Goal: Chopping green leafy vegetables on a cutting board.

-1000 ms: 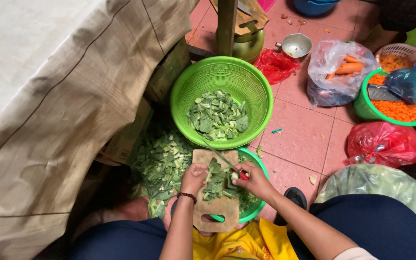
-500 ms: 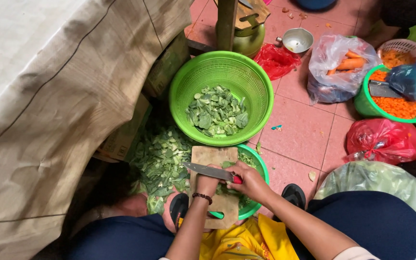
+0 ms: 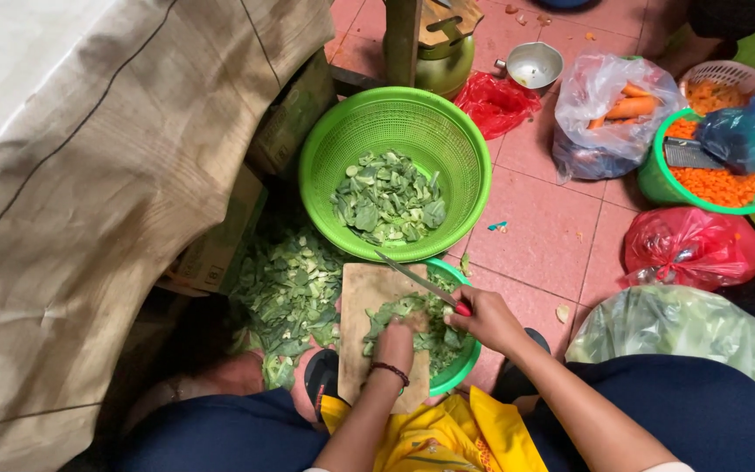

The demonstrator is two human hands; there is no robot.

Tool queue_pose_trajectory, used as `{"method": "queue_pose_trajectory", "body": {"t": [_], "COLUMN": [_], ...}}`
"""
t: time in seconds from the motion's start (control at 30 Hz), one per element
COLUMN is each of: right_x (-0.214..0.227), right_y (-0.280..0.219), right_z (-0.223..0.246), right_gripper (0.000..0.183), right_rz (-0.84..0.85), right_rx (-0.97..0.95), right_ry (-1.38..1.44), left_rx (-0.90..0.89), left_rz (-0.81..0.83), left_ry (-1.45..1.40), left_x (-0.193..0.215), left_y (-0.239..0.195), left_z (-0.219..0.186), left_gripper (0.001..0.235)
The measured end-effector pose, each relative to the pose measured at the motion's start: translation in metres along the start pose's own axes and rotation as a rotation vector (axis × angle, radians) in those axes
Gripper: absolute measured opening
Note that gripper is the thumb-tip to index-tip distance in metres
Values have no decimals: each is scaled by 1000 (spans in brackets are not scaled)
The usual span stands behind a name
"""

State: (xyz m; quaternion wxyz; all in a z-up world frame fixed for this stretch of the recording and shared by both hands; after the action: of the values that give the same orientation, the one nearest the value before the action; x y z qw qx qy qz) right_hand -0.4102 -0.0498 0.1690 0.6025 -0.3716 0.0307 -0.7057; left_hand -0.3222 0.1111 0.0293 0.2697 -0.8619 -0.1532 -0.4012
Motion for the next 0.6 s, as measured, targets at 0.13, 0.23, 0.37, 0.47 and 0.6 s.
{"method": "queue_pose_trajectory", "body": {"t": [0.13,0.23,0.37,0.47,0.6], "right_x": [-3,-10,-17,-22,-23], "right_y": [-3,-4,-9,-18,-26], "right_z": [-17,-30,-15,8,29], "right_gripper": [34,34,34,31,29], "right_rz": [-15,49,101,167,159], "right_rx": [38,-62,209,366,558], "right_ry": [-46,-19,-55,-9,-69], "left_rx": [144,153,41,-87,-228], "left_rz": [138,165,92,61,138], "left_ry": [193,204,78,-105,-774], "left_x": [-8,9,47,44,-27], "left_y": [-8,-12,-18,-13,20], "left_z": [-5,-13,-32,-27,23], "left_gripper": [21,24,19,12,7]}}
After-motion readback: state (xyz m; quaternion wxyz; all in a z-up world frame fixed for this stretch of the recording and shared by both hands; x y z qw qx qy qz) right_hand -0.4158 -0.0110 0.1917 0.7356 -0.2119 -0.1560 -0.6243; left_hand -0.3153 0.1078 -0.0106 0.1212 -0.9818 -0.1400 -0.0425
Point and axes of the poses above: each hand's wrist, its own y-axis towards the middle knuckle, its own x-axis out of the back of the hand, z = x × y, the point moved 6 cm from there along y, towards the middle knuckle, and after that the axes turned 13 degrees about z, right-handed, at the moved point
